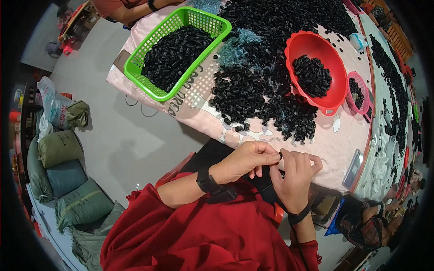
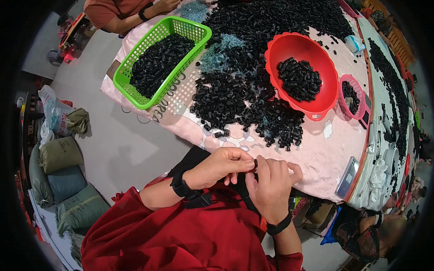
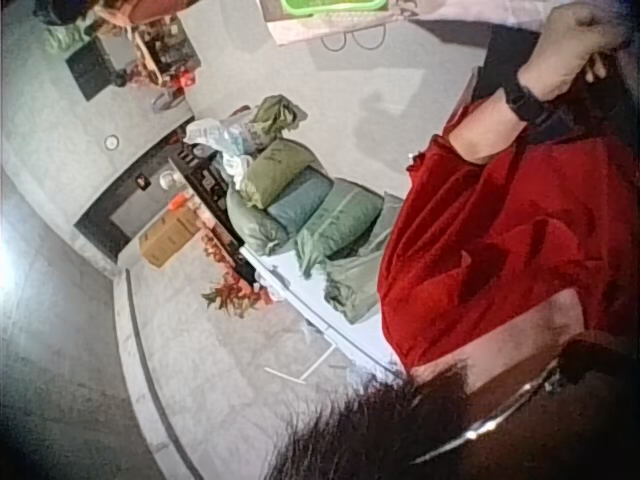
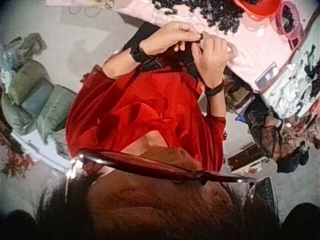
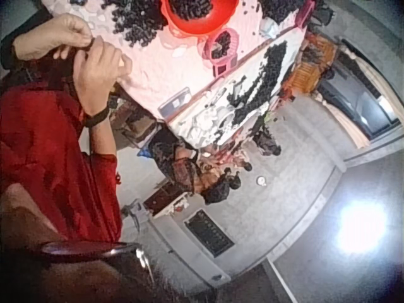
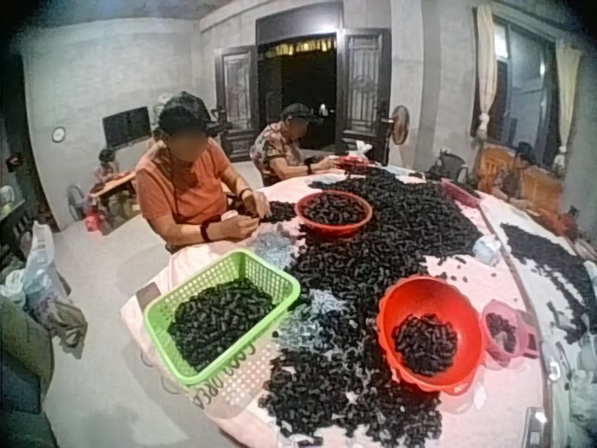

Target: Sorting and inspecting small black rubber shoe components on a table.

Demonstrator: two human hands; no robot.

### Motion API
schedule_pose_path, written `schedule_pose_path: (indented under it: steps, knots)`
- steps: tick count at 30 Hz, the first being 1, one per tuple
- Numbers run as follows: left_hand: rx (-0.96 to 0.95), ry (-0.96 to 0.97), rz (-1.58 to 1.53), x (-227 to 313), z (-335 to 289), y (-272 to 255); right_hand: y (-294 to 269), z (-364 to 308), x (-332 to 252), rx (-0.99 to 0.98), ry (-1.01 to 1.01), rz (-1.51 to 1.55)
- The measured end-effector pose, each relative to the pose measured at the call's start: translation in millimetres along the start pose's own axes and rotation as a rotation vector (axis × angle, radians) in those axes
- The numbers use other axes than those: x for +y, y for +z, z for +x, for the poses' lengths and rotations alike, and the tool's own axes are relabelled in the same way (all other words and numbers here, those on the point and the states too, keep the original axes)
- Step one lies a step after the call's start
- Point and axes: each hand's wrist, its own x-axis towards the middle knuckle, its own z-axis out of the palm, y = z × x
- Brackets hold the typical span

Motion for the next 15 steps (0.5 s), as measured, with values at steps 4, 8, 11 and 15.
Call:
schedule_pose_path:
  steps: [4, 8, 11, 15]
  knots:
    - [0.003, -0.017, 0.013, -0.1, 3.3, 0.3, 7.0, -3.1, 0.5, 0.055, -0.021, -0.053]
    - [0.004, 0.002, 0.037, -1.3, 2.9, -2.3, 8.4, -3.6, -3.0, 0.066, -0.030, -0.060]
    - [0.018, -0.001, 0.060, 0.4, 3.1, -1.9, 9.9, -3.7, -3.3, 0.081, -0.027, -0.065]
    - [-0.015, -0.015, 0.064, 5.7, 3.2, -0.1, 11.1, -5.3, -1.1, 0.092, -0.014, -0.075]
